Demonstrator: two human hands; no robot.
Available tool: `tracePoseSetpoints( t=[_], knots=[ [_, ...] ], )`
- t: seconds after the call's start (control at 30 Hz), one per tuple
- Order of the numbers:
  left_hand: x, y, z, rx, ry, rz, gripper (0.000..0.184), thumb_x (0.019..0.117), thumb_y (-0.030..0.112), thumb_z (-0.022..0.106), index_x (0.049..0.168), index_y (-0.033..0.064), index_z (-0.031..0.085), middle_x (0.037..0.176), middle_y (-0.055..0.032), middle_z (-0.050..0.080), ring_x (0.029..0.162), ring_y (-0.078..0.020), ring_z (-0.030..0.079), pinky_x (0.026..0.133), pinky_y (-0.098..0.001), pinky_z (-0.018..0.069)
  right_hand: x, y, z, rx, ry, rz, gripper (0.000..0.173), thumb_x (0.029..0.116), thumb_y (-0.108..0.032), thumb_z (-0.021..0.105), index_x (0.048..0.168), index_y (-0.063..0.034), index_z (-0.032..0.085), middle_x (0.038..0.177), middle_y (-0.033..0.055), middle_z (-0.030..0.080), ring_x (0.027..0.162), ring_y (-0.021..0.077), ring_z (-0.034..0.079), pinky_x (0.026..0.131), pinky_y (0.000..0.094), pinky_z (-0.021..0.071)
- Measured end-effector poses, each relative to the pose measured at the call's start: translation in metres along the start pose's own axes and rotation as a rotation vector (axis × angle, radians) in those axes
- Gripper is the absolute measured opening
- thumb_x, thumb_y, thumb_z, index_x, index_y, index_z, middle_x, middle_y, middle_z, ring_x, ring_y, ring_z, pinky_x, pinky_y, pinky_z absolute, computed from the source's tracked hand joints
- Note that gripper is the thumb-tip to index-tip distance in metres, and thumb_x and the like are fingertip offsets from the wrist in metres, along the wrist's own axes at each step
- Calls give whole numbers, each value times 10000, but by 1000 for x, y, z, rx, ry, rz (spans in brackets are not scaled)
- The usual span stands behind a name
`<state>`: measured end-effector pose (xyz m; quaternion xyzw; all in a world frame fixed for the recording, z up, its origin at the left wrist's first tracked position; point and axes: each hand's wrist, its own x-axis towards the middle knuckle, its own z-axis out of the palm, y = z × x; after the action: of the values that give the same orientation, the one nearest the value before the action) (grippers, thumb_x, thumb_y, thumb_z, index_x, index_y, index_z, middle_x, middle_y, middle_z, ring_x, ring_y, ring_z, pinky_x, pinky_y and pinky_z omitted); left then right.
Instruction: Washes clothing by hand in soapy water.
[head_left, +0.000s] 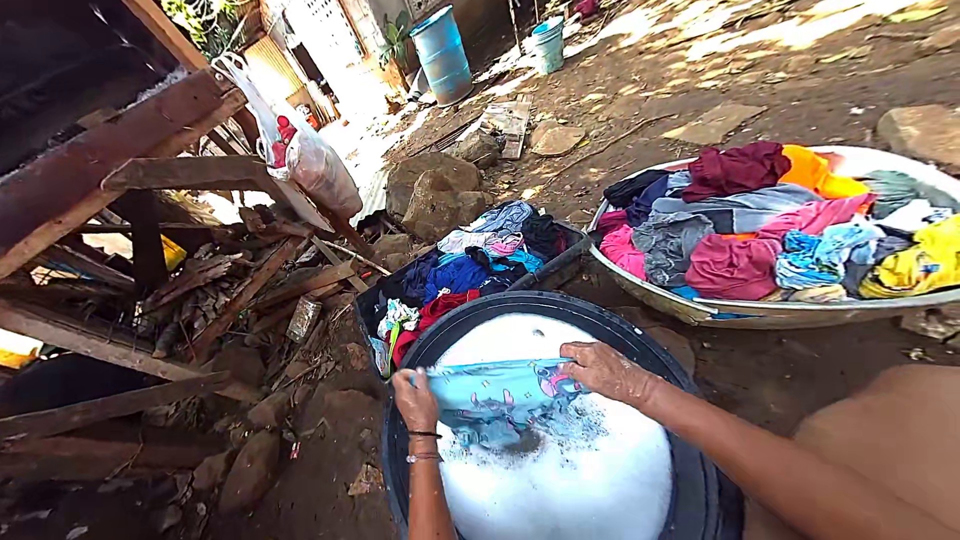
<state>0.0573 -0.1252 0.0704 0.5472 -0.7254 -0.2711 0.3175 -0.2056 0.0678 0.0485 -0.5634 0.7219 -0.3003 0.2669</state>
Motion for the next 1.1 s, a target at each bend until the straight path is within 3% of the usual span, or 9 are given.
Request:
tracePoseSetpoints(
  t=[0.23,0.4,0.5,0.6,0.73,0.8,0.87,1.0,1.1],
  knots=[
    [-69,-101,104,779,-892,-29,567,1057,321,513,1534,23,442,1589,-221,422,1481,-383,400,1170,-615,361,-7,44,82,-251,-587,215,415,1085,-240,444,1248,101,615,1300,320,608,1284,474,550,1075,626,402],
    [-52,-49,94,403,-838,191,502,1018,235,585,1434,-43,541,1480,-262,531,1423,-399,468,1216,-524,333,-3,-3,59,24,-406,125,326,1077,-99,461,1173,165,626,1179,359,639,1170,487,606,1045,613,426],
    [-55,-6,86,289,-933,408,351,1014,102,548,1291,-93,642,1344,-294,624,1320,-433,558,1160,-554,381,-8,-53,36,760,29,56,247,947,-51,433,830,28,635,806,61,629,796,119,606,811,328,513],
    [-51,-39,89,350,-1008,208,357,1073,190,486,1211,-70,688,1267,-267,670,1253,-403,613,1114,-576,429,-12,-71,9,1231,273,-46,311,910,-159,412,714,-194,651,736,-79,672,702,38,631,669,283,552],
    [-57,-41,75,-243,-842,-48,407,1056,177,498,1352,-95,557,1333,-251,624,1252,-285,602,1095,-435,465,-9,-50,3,1051,288,74,260,936,-142,448,724,-169,596,667,-67,584,577,22,544,538,227,489],
    [-67,-20,76,-527,-899,-16,588,959,198,572,1476,-50,441,1430,-190,585,1308,-209,576,1104,-373,465,-10,-44,27,740,29,233,181,988,-98,479,903,0,607,734,38,545,595,81,496,556,268,452],
    [-80,1,80,-711,-963,26,561,920,197,613,1401,-59,481,1245,-101,671,1131,-101,640,1012,-307,516,-10,-47,45,627,-180,299,237,1033,-76,483,1086,93,640,878,121,603,718,123,523,679,316,473],
    [-79,0,79,-626,-928,68,128,967,85,577,1013,-3,658,771,56,640,700,12,586,711,-209,519,-18,-36,46,778,6,207,239,960,-119,445,806,-46,612,722,-24,551,632,40,513,598,252,459],
    [-82,-1,84,-566,-972,84,127,938,34,613,1043,-36,629,823,13,625,740,-20,588,740,-226,522,-16,-27,45,812,77,233,239,941,-131,441,739,-116,569,687,-44,531,595,39,497,554,242,439]
  ],
)
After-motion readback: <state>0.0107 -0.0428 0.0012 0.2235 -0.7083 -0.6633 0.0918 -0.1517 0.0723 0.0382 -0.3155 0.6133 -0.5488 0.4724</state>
